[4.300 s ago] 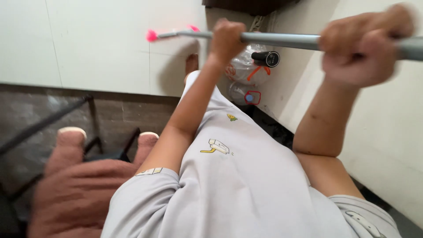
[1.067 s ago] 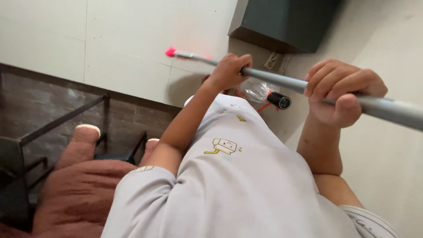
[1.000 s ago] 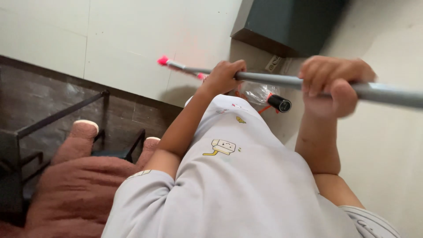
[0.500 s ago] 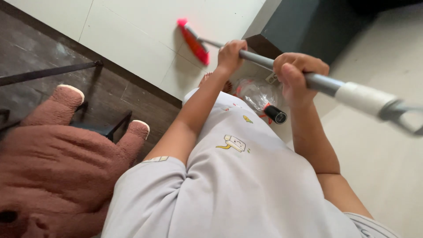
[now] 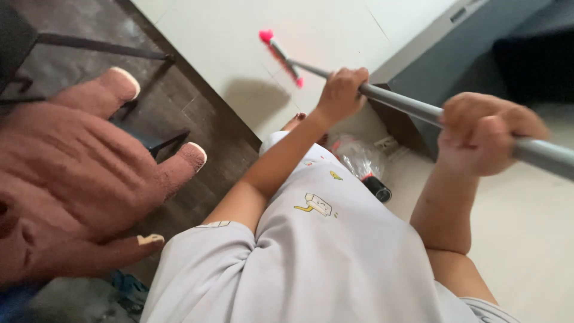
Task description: The person uses a long-handled pink mop to clean a tiled floor. They move the mop back and forth across the surface, covering areas near a wall, a chair, and a cabinet.
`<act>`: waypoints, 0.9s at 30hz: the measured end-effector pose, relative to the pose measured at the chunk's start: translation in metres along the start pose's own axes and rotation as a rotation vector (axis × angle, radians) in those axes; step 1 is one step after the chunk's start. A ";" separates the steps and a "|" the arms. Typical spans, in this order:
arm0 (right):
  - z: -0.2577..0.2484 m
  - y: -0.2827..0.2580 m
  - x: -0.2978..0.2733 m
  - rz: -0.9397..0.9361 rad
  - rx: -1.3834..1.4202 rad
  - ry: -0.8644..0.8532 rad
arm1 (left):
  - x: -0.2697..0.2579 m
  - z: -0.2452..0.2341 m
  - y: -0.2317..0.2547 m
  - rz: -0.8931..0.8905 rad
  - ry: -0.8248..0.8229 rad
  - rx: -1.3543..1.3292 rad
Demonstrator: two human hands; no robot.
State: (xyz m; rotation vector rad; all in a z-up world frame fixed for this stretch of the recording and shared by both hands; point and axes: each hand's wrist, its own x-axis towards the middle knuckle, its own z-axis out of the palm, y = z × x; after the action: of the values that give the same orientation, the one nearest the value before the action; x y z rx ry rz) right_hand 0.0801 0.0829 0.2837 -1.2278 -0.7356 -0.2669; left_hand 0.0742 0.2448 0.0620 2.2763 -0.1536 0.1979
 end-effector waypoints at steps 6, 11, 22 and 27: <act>0.012 0.062 -0.036 0.282 0.121 0.190 | -0.048 -0.022 -0.012 -0.378 -0.107 0.007; 0.024 0.091 -0.053 0.410 0.139 0.182 | -0.064 -0.008 -0.049 -0.529 -0.146 0.084; 0.068 0.084 -0.014 0.086 -0.056 -0.254 | 0.015 0.008 -0.044 -0.540 -0.119 -0.109; 0.087 0.085 -0.009 0.042 -0.111 -0.347 | 0.028 0.011 -0.064 -0.520 -0.108 -0.149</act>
State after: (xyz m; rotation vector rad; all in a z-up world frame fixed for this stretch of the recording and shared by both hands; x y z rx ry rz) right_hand 0.0888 0.1903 0.2266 -1.4124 -1.0032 -0.0595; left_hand 0.1139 0.2772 0.0132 2.0988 0.3551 -0.2025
